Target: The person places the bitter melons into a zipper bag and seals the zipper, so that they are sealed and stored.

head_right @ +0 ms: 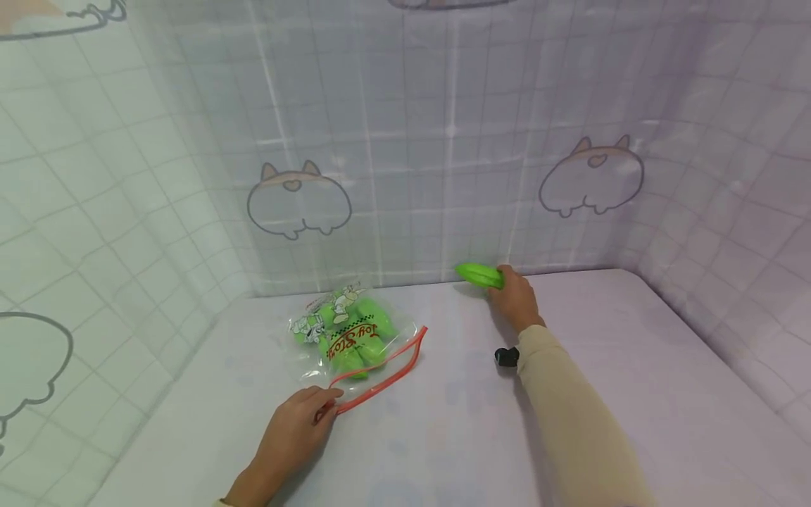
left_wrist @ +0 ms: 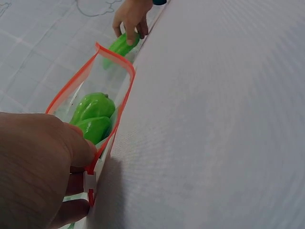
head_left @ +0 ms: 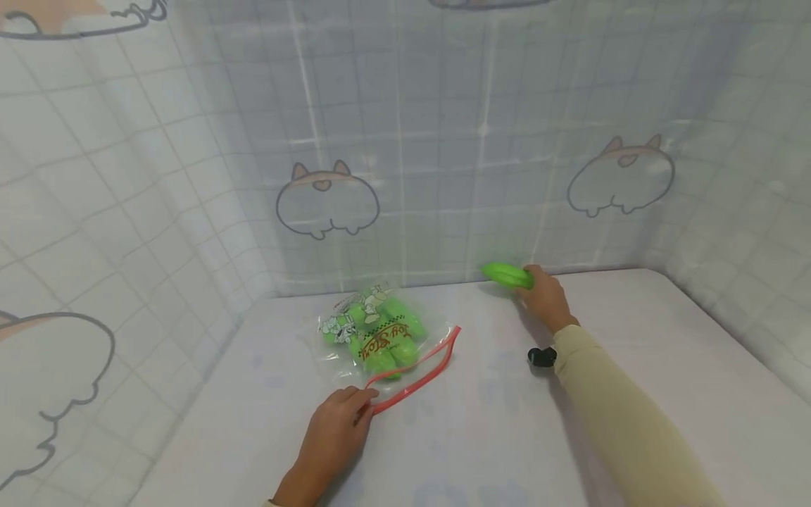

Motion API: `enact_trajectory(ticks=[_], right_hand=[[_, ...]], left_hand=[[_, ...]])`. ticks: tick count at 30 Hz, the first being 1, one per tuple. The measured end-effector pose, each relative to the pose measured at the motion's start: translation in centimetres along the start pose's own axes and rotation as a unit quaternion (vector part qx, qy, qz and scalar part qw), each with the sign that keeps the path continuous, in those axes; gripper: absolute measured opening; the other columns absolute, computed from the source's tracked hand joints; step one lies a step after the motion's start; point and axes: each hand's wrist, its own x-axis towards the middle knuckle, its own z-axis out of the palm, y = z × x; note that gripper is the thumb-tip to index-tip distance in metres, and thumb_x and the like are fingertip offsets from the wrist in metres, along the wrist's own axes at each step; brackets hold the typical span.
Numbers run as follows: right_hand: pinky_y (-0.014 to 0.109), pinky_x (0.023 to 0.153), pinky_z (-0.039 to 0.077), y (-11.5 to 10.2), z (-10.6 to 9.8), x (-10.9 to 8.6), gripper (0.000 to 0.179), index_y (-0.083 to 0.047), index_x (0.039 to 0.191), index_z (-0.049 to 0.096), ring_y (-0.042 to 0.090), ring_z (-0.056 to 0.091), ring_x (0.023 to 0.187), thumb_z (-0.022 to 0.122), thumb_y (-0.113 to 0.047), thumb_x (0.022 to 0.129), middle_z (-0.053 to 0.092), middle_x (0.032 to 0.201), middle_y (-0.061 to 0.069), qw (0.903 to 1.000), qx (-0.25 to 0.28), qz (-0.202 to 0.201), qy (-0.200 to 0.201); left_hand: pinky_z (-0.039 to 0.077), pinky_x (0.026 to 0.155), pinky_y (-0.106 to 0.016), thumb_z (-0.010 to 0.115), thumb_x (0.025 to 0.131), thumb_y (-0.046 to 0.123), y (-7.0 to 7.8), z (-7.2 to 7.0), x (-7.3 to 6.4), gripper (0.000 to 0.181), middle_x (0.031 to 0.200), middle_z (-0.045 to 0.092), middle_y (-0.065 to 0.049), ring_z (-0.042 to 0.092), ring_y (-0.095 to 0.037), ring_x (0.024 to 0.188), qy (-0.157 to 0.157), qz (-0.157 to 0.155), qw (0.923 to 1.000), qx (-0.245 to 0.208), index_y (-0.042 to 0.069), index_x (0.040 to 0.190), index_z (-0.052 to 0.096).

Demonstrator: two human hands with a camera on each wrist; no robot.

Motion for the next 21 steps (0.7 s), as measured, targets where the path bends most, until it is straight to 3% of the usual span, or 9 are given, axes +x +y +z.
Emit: enact_trajectory(ticks=[10, 21], right_hand=[[0.056, 0.097, 0.042, -0.9, -0.4, -1.4, 0.059, 0.0, 0.146, 0.043, 0.04, 0.055, 0.114, 0.067, -0.022, 0.097, 0.056, 0.133, 0.025, 0.9994, 0.034, 0.003, -0.006], [0.053, 0.095, 0.043, -0.4, -0.2, -2.7, 0.062, 0.002, 0.144, 0.044, 0.038, 0.052, 0.114, 0.064, -0.032, 0.096, 0.053, 0.132, 0.025, 0.9933, 0.101, 0.053, 0.016]], left_hand=[[0.052, 0.07, -0.031, 0.082, 0.081, 0.01, -0.2, -0.2, 0.1, 0.024, 0.081, 0.06, 0.011, 0.053, -0.008, 0.076, 0.002, 0.001, 1.0, 0.002, 0.017, 0.104, 0.076], [0.054, 0.072, -0.032, 0.082, 0.082, 0.013, 0.1, -0.4, 0.1, 0.025, 0.084, 0.063, 0.009, 0.053, -0.01, 0.077, -0.014, -0.007, 0.9999, 0.002, 0.016, 0.105, 0.076]])
